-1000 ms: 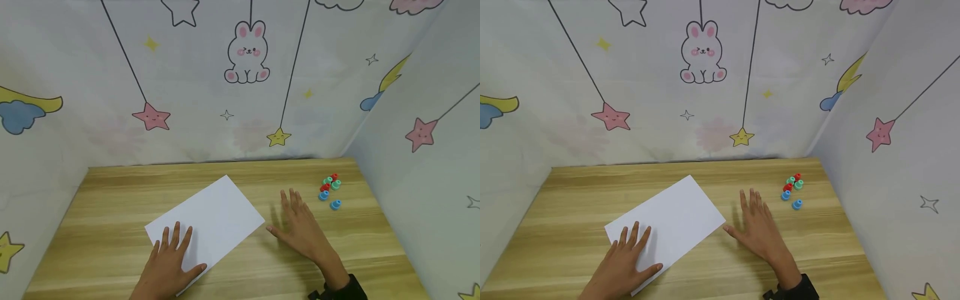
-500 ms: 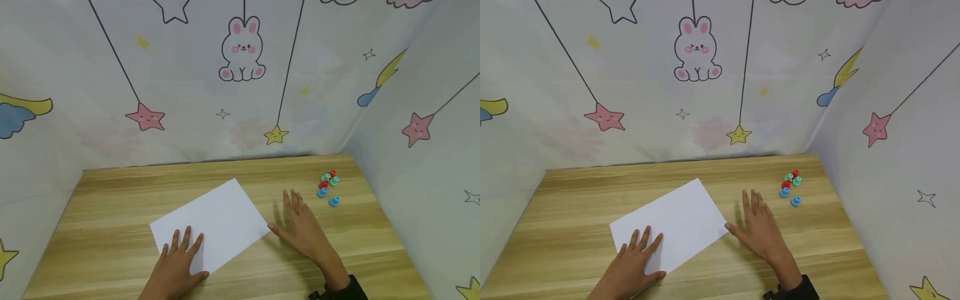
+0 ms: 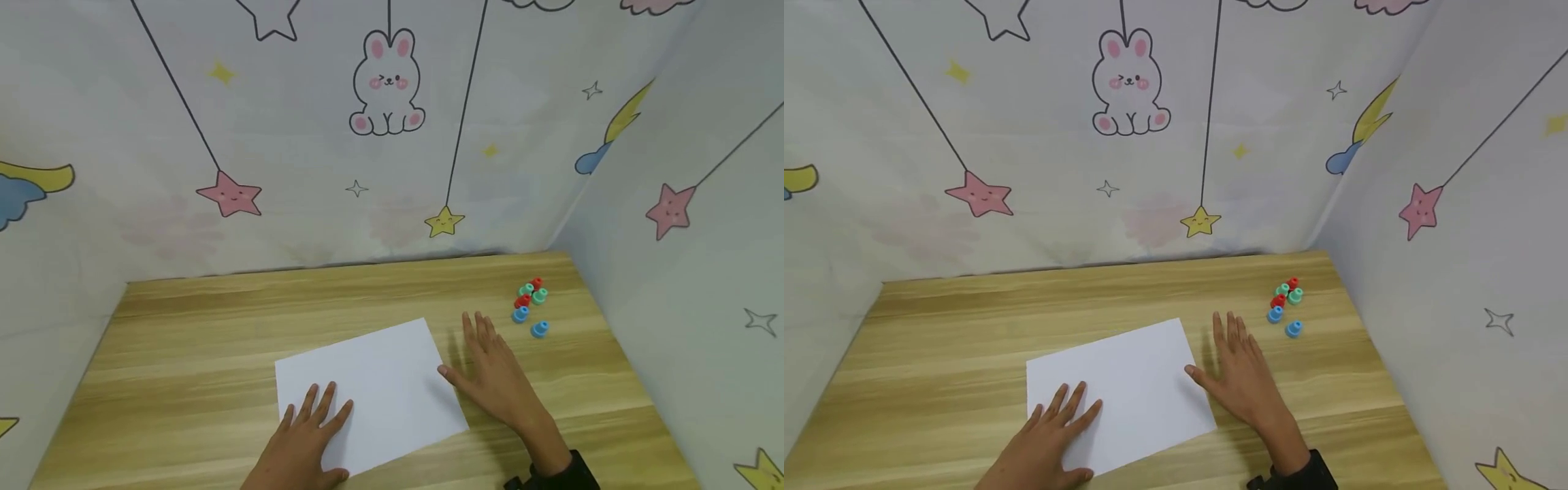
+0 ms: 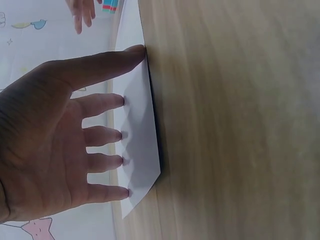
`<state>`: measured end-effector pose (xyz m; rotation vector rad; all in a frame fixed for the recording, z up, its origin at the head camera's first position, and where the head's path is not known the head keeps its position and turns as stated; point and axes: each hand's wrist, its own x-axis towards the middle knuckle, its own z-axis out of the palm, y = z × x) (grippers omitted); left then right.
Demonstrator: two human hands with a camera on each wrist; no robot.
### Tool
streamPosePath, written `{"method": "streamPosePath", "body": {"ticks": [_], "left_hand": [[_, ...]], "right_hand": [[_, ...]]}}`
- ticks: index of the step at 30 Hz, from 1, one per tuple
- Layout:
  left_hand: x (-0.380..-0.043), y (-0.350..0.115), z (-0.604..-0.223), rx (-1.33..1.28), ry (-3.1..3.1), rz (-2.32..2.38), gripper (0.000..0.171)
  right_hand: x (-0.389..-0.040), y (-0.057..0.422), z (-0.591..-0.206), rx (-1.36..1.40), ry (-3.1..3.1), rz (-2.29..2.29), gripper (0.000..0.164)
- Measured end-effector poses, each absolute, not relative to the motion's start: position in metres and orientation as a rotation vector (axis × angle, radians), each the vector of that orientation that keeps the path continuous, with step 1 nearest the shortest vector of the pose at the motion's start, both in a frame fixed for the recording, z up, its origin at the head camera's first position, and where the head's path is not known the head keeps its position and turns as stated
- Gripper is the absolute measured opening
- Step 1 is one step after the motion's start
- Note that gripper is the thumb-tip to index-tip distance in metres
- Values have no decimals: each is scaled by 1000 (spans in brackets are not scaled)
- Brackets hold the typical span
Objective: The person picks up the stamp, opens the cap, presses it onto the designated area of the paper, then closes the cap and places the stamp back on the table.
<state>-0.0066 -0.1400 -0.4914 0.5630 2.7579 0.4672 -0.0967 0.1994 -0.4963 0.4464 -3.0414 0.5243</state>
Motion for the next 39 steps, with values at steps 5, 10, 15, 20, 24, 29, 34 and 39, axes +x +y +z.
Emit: {"method": "streamPosePath", "body": {"ticks": [5,10,15,20,24,29,34,39], "left_hand": [[-5,-135,-494,674,2717,421,96],[-2,-131,-494,766,2707,411,95],[-1,-128,-495,781,2695,412,94],[-4,-130,-495,817,2735,433,93],[-5,-137,-493,909,2969,486,81],[-8,-141,-490,978,3222,737,55],[-13,-140,-491,919,3310,1028,32],[-17,-137,-493,884,3382,1189,27]], "right_hand": [[-98,202,-496,426,-3046,529,100],[-99,203,-497,407,-3067,511,101],[-97,206,-501,418,-3053,501,98],[-99,211,-501,415,-2978,543,79],[-104,216,-495,323,-2906,663,54],[-116,228,-485,99,-2802,807,33],[-131,247,-485,-35,-2700,766,24],[-148,265,-493,-143,-2641,649,22]]}}
